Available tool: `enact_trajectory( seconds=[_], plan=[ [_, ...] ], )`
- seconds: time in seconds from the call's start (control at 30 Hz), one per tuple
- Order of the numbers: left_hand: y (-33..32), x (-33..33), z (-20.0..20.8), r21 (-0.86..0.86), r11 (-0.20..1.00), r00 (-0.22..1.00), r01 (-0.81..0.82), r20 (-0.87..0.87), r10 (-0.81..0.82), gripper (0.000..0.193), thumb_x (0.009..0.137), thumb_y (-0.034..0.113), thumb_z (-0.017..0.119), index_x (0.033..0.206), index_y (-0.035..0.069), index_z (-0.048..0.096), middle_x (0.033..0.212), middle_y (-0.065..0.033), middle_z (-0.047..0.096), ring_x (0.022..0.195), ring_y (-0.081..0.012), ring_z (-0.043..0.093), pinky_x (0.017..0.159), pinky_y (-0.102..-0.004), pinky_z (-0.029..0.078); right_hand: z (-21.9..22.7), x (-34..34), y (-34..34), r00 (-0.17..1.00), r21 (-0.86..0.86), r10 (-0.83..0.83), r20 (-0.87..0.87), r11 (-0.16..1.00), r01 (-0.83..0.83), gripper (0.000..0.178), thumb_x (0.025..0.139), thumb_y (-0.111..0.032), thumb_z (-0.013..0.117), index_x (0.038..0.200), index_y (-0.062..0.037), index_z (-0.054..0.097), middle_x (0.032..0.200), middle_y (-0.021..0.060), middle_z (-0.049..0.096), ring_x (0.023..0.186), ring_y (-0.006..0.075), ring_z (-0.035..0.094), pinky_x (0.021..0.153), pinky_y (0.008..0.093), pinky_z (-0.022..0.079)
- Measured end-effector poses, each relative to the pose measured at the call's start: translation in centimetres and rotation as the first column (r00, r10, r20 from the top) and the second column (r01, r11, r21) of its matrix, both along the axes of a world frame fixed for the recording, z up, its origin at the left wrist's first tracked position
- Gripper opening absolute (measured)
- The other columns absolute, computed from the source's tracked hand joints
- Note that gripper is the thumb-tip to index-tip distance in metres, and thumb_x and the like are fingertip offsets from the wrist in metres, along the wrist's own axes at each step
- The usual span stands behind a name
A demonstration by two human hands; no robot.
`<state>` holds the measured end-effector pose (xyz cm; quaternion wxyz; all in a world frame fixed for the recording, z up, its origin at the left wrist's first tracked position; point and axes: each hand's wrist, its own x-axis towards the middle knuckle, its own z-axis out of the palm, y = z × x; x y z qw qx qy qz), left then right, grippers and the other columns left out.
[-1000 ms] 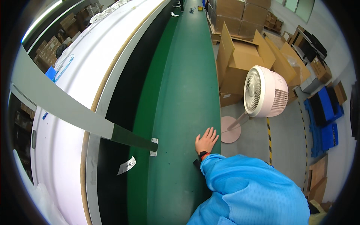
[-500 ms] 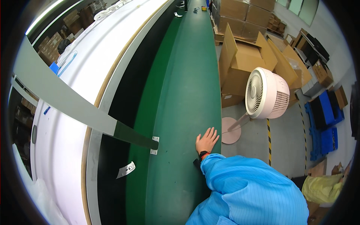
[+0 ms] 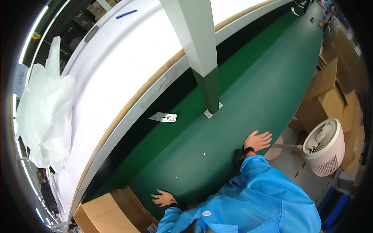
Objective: Gathering white plastic parts from a table and sorting them into a cardboard box.
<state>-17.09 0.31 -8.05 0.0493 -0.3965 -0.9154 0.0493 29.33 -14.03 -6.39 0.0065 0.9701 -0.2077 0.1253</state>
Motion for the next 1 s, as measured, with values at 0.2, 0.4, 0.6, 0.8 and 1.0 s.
enact_trajectory(
  seconds=[0.2,0.4,0.6,0.8,1.0],
  plan=[
    [3.8,0.2,0.3,-0.046,0.993,0.994,-0.112,0.008,0.112,0.054,0.092,0.039,0.042,0.135,0.007,0.036,0.127,-0.0194,0.042,0.119,-0.0354,0.044,0.091,-0.0555,0.04,0.7,-0.2,0.0,0.999,0.065,0.009,-0.054,0.998,-0.006,0.062,0.089,-0.036,0.051,0.137,0.0001,0.037,0.145,0.0163,0.033,0.135,0.0333,0.029,0.11,0.0525,0.023],
    [14.3,7.5,1.6,0.031,0.967,0.951,0.253,0.176,-0.254,0.057,0.087,0.028,0.054,0.135,0.005,0.034,0.131,-0.0206,0.039,0.122,-0.0366,0.041,0.097,-0.0525,0.037,1.0,0.3,0.0,1.0,0.145,0.025,-0.015,0.989,-0.022,0.064,0.087,-0.034,0.051,0.137,0.0019,0.036,0.146,0.0175,0.031,0.137,0.0343,0.025,0.112,0.0521,0.019],
    [19.4,22.8,5.6,-0.135,0.31,0.294,0.941,-0.127,-0.947,0.067,0.078,0.017,0.06,0.139,0.01,0.033,0.143,-0.0186,0.035,0.135,-0.0338,0.03,0.108,-0.0507,0.024,2.1,0.6,-1.5,0.998,0.261,-0.017,-0.054,0.965,0.031,0.065,0.086,-0.033,0.052,0.137,0.0036,0.036,0.147,0.0186,0.03,0.137,0.0355,0.023,0.113,0.053,0.015],
    [22.5,26.4,5.1,-0.42,0.224,0.276,0.88,0.068,-0.959,0.062,0.078,0.018,0.058,0.137,0.024,0.039,0.139,-0.0036,0.046,0.131,-0.0238,0.038,0.102,-0.0453,0.03,1.8,0.2,-1.7,0.998,0.304,-0.013,-0.056,0.952,0.03,0.067,0.085,-0.034,0.053,0.137,0.0046,0.035,0.147,0.0194,0.028,0.138,0.0356,0.021,0.113,0.054,0.012],
    [21.6,25.7,6.7,-0.5,0.083,0.075,0.862,-0.035,-0.997,0.047,0.082,0.029,0.05,0.127,0.013,0.053,0.117,-0.0115,0.06,0.107,-0.0347,0.057,0.092,-0.057,0.042,1.4,0.2,-1.6,0.998,0.307,0.018,-0.064,0.952,0.002,0.067,0.085,-0.035,0.052,0.137,0.0044,0.035,0.147,0.0196,0.028,0.138,0.036,0.02,0.113,0.0557,0.011]
  ],
)
